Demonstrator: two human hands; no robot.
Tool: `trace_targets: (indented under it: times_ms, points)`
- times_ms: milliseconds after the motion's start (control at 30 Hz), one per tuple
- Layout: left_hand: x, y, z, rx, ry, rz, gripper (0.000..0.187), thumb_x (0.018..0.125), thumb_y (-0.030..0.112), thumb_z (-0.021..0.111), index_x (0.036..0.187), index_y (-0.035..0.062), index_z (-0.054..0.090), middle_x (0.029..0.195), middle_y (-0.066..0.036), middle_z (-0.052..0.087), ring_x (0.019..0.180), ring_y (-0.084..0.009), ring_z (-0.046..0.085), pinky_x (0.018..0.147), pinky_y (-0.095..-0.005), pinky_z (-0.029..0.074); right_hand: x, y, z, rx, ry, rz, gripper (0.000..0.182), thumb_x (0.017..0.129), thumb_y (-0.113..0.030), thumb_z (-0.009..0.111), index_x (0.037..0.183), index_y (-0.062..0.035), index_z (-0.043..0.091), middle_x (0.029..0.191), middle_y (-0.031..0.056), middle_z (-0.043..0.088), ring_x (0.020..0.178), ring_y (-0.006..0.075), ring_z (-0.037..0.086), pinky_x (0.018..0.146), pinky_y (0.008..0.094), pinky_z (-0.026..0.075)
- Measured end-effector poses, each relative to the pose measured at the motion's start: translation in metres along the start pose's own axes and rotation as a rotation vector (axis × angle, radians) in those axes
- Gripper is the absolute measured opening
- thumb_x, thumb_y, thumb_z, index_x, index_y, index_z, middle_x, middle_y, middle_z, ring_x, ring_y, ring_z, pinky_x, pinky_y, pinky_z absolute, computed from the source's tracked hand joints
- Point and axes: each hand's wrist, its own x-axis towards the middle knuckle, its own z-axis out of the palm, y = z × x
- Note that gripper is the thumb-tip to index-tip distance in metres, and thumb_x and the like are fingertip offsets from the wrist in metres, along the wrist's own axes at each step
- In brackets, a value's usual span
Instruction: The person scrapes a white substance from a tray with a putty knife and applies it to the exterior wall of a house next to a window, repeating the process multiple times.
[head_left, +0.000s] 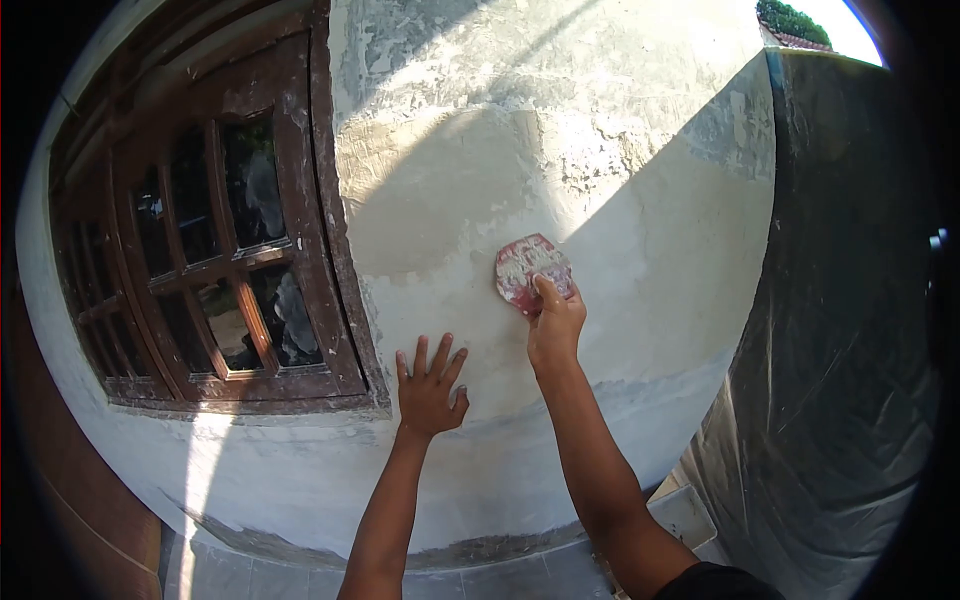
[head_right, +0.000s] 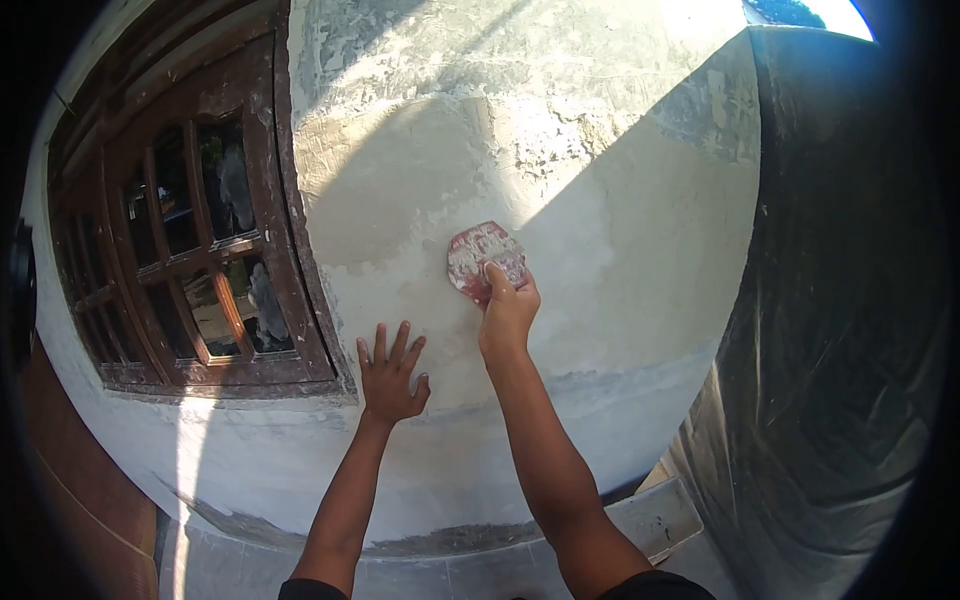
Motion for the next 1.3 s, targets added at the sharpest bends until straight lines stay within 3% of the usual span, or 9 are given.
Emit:
trace_targets:
  times_ms: [233, 300, 400, 533, 667, 767, 967, 1133, 1300]
  points:
    - [-0.133, 0.042, 0.019, -0.071, -0.128, -0.228, 0.082, 0.074, 0.023, 0.063, 0.151, 0.0139, 0.037, 0.165, -0.017, 0.019, 0.152, -0.0474, 0.004, 0.116, -0.0684, -0.001, -0.089, 0.026, -0.251, -0.291, 0.284, 0.395, 0.031, 0.089, -0.001, 0.061, 0.120, -0.0020, 0.055, 0.105, 0.0113, 0.067, 0.080, 0.0195, 0.070, 0.067, 0.0364, 0.061]
    - [-0.175, 0.078, 0.015, -0.138, -0.328, -0.398, 0.087, 0.072, 0.019, 0.065, 0.151, 0.0068, 0.031, 0.165, -0.023, 0.012, 0.150, -0.0522, -0.001, 0.116, -0.0692, -0.001, -0.115, 0.015, -0.313, -0.323, 0.364, 0.399, 0.031, 0.089, -0.002, 0.061, 0.119, -0.0033, 0.055, 0.102, 0.0109, 0.067, 0.077, 0.0191, 0.070, 0.066, 0.0370, 0.061]
    - [-0.219, 0.156, 0.007, -0.301, -0.511, -0.598, 0.087, 0.072, 0.016, 0.065, 0.150, 0.0026, 0.031, 0.164, -0.027, 0.007, 0.149, -0.0533, -0.003, 0.116, -0.0690, 0.000, -0.137, -0.017, -0.389, -0.432, 0.512, 0.414, 0.030, 0.088, -0.002, 0.061, 0.117, -0.0065, 0.055, 0.096, 0.0096, 0.068, 0.069, 0.0179, 0.069, 0.061, 0.0362, 0.060]
    - [-0.271, 0.263, 0.021, -0.508, -0.765, -0.786, 0.091, 0.074, 0.012, 0.066, 0.154, 0.0026, 0.022, 0.164, -0.026, 0.004, 0.149, -0.0540, -0.002, 0.118, -0.0659, 0.007, -0.149, -0.087, -0.479, -0.630, 0.560, 0.394, 0.032, 0.091, -0.004, 0.062, 0.122, -0.0061, 0.057, 0.099, 0.0067, 0.069, 0.075, 0.0149, 0.068, 0.060, 0.0295, 0.054]
    - [-0.307, 0.368, 0.038, -0.642, -0.994, -0.961, 0.089, 0.079, 0.014, 0.063, 0.156, 0.0045, 0.018, 0.164, -0.025, 0.008, 0.147, -0.0546, 0.010, 0.118, -0.0628, 0.013, -0.154, -0.160, -0.566, -0.984, 0.588, 0.409, 0.024, 0.091, -0.006, 0.064, 0.114, -0.0041, 0.062, 0.099, 0.0041, 0.069, 0.075, 0.0111, 0.065, 0.063, 0.0245, 0.050]
    - [-0.326, 0.447, 0.049, -0.703, -1.126, -1.068, 0.086, 0.081, 0.014, 0.061, 0.154, 0.0013, 0.019, 0.161, -0.029, 0.017, 0.144, -0.0558, 0.020, 0.119, -0.0602, 0.018, -0.160, -0.206, -0.644, -1.255, 0.513, 0.485, 0.027, 0.091, -0.004, 0.064, 0.118, -0.0025, 0.063, 0.099, 0.0039, 0.069, 0.081, 0.0111, 0.065, 0.068, 0.0244, 0.051]
    - [-0.363, 0.587, 0.080, -0.855, -1.210, -1.287, 0.077, 0.084, 0.014, 0.060, 0.150, -0.0044, 0.024, 0.147, -0.039, 0.036, 0.135, -0.0534, 0.038, 0.113, -0.0520, 0.033, -0.156, -0.244, -0.728, -1.737, 0.143, 0.690, 0.025, 0.089, -0.002, 0.063, 0.113, 0.0026, 0.066, 0.097, 0.0118, 0.073, 0.086, 0.0217, 0.069, 0.083, 0.0335, 0.052]
    - [-0.367, 0.651, 0.121, -0.816, -1.389, -1.543, 0.070, 0.089, 0.017, 0.058, 0.148, -0.0054, 0.026, 0.133, -0.039, 0.050, 0.121, -0.0533, 0.053, 0.107, -0.0516, 0.040, -0.144, -0.206, -0.785, -1.837, -0.341, 1.008, 0.029, 0.090, -0.002, 0.060, 0.118, -0.0073, 0.068, 0.103, 0.0220, 0.071, 0.099, 0.0367, 0.068, 0.087, 0.0383, 0.051]
    - [-0.413, 0.677, 0.166, -0.699, -1.252, -1.618, 0.065, 0.094, 0.019, 0.055, 0.147, -0.0065, 0.028, 0.133, -0.039, 0.052, 0.123, -0.0512, 0.054, 0.104, -0.0506, 0.043, -0.148, -0.127, -0.839, -1.777, -0.616, 1.278, 0.033, 0.089, -0.002, 0.059, 0.120, -0.0103, 0.068, 0.104, 0.0212, 0.071, 0.098, 0.0370, 0.068, 0.086, 0.0430, 0.052]
